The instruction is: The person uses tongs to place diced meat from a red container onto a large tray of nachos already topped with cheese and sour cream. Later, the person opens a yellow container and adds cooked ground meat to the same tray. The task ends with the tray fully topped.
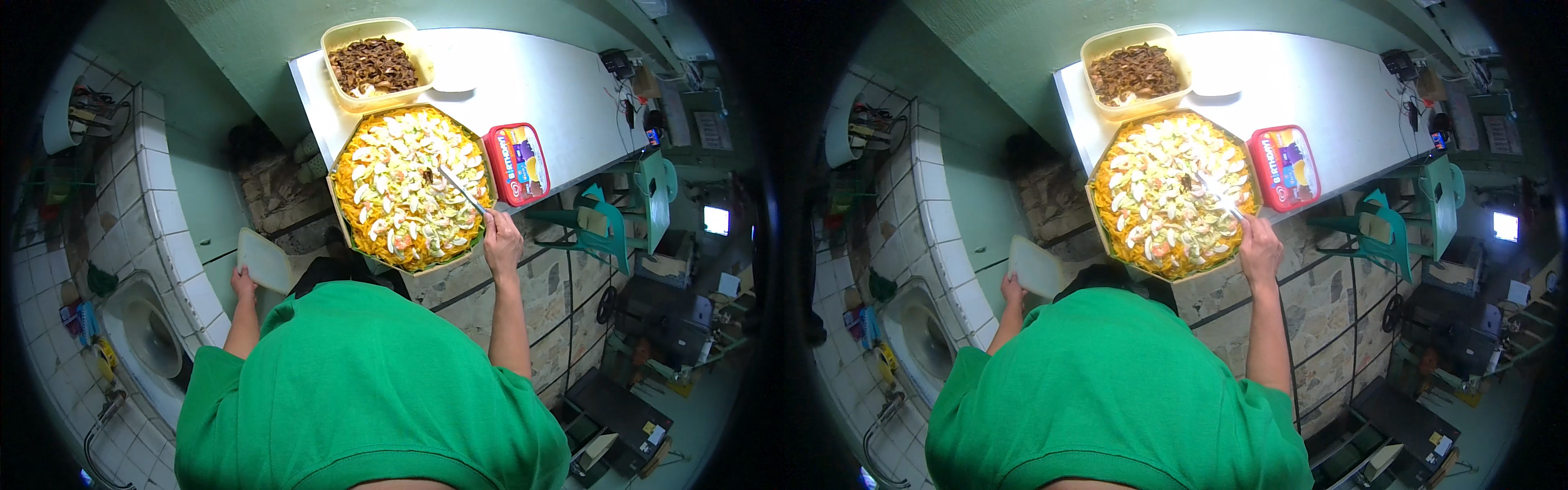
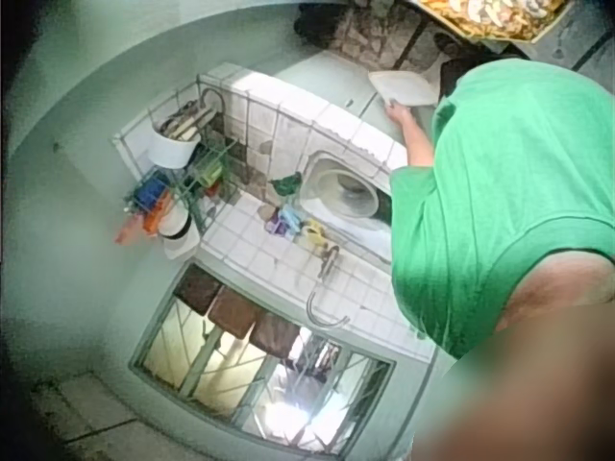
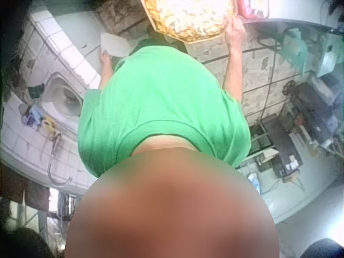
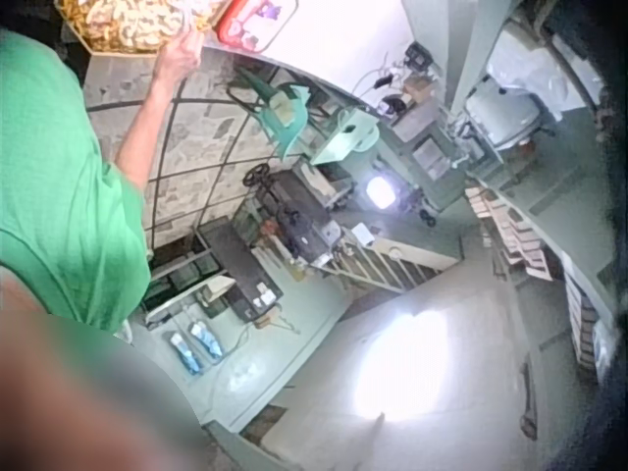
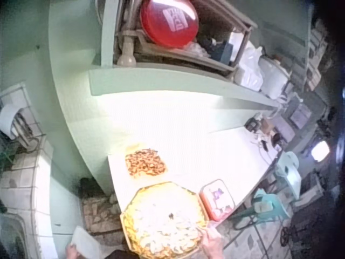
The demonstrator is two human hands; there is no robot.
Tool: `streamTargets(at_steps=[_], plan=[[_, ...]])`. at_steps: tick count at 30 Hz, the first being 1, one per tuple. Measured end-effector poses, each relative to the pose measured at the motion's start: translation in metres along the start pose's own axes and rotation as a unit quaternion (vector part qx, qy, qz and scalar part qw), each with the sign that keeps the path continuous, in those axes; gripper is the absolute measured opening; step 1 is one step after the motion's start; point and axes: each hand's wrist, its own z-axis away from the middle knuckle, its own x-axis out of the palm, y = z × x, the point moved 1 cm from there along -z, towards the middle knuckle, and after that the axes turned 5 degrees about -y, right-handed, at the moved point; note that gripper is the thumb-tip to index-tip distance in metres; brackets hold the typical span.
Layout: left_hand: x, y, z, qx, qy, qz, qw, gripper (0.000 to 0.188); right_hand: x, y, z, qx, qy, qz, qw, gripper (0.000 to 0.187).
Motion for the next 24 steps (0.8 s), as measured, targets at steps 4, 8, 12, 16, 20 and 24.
streamTargets(at_steps=[4, 8, 12, 16, 20, 24], plan=[[-0.003, -0.003, -0.003, 0.027, -0.001, -0.033, 0.999, 0.027, 0.004, 0.002, -0.003, 0.007, -0.011, -0.003, 1.0, 0.02], [-0.002, -0.005, -0.006, 0.026, 0.009, -0.013, 1.0, 0.026, 0.01, 0.003, -0.005, 0.003, -0.022, -0.009, 1.0, 0.019], [0.0, -0.002, -0.011, 0.014, 0.014, -0.04, 0.999, 0.026, 0.004, -0.003, -0.008, -0.003, -0.028, -0.018, 0.999, 0.02], [0.002, -0.001, -0.014, 0.037, 0.014, -0.022, 0.999, 0.024, -0.015, -0.017, -0.028, -0.036, -0.013, -0.101, 0.994, 0.023], [0.002, 0.0, -0.012, 0.052, 0.01, -0.002, 0.999, 0.023, -0.011, -0.045, -0.088, -0.119, 0.037, -0.118, 0.985, 0.023], [0.001, 0.001, -0.006, 0.05, 0.017, -0.01, 0.999, 0.024, 0.026, -0.081, -0.172, -0.189, 0.076, 0.067, 0.977, 0.018]])
